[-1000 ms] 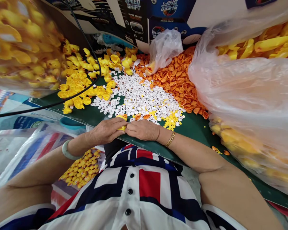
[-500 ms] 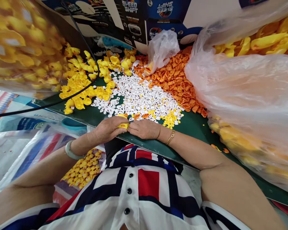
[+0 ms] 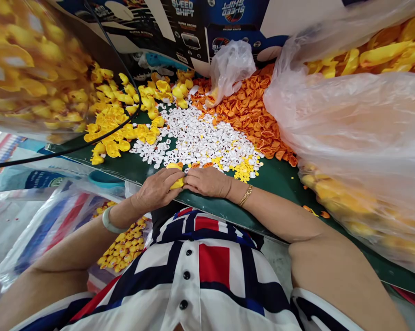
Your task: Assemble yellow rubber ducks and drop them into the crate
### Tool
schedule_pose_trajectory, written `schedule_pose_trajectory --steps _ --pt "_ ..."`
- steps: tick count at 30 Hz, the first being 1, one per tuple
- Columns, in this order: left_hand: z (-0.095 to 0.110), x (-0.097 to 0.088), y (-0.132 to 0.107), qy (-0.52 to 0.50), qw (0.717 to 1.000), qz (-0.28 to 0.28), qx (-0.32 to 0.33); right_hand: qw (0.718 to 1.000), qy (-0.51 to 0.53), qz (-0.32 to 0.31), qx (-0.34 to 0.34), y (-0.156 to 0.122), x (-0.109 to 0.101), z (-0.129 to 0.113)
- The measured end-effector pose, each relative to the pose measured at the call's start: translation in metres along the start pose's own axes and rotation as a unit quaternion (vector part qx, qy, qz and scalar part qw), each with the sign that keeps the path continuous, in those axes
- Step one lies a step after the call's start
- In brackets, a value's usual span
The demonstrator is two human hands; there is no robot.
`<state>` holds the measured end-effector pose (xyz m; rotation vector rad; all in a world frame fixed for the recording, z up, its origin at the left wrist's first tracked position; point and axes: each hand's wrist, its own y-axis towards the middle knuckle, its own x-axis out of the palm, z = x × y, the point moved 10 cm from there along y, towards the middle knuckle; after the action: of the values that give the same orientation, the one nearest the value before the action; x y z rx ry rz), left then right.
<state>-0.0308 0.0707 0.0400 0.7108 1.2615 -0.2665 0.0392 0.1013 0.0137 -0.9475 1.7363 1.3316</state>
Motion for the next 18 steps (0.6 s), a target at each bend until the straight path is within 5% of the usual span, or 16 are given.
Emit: schedule_pose_trajectory --steps 6,18 --pt "-0.002 -0.002 0.0 0.036 0.999 0.003 -0.015 0.997 0.059 0.055 -0.005 0.003 -0.025 0.0" --pt "-0.018 0.005 -0.012 -0.034 0.996 0.03 -0.081 0.98 0.171 0.101 -0.001 0.007 -0.01 -0.002"
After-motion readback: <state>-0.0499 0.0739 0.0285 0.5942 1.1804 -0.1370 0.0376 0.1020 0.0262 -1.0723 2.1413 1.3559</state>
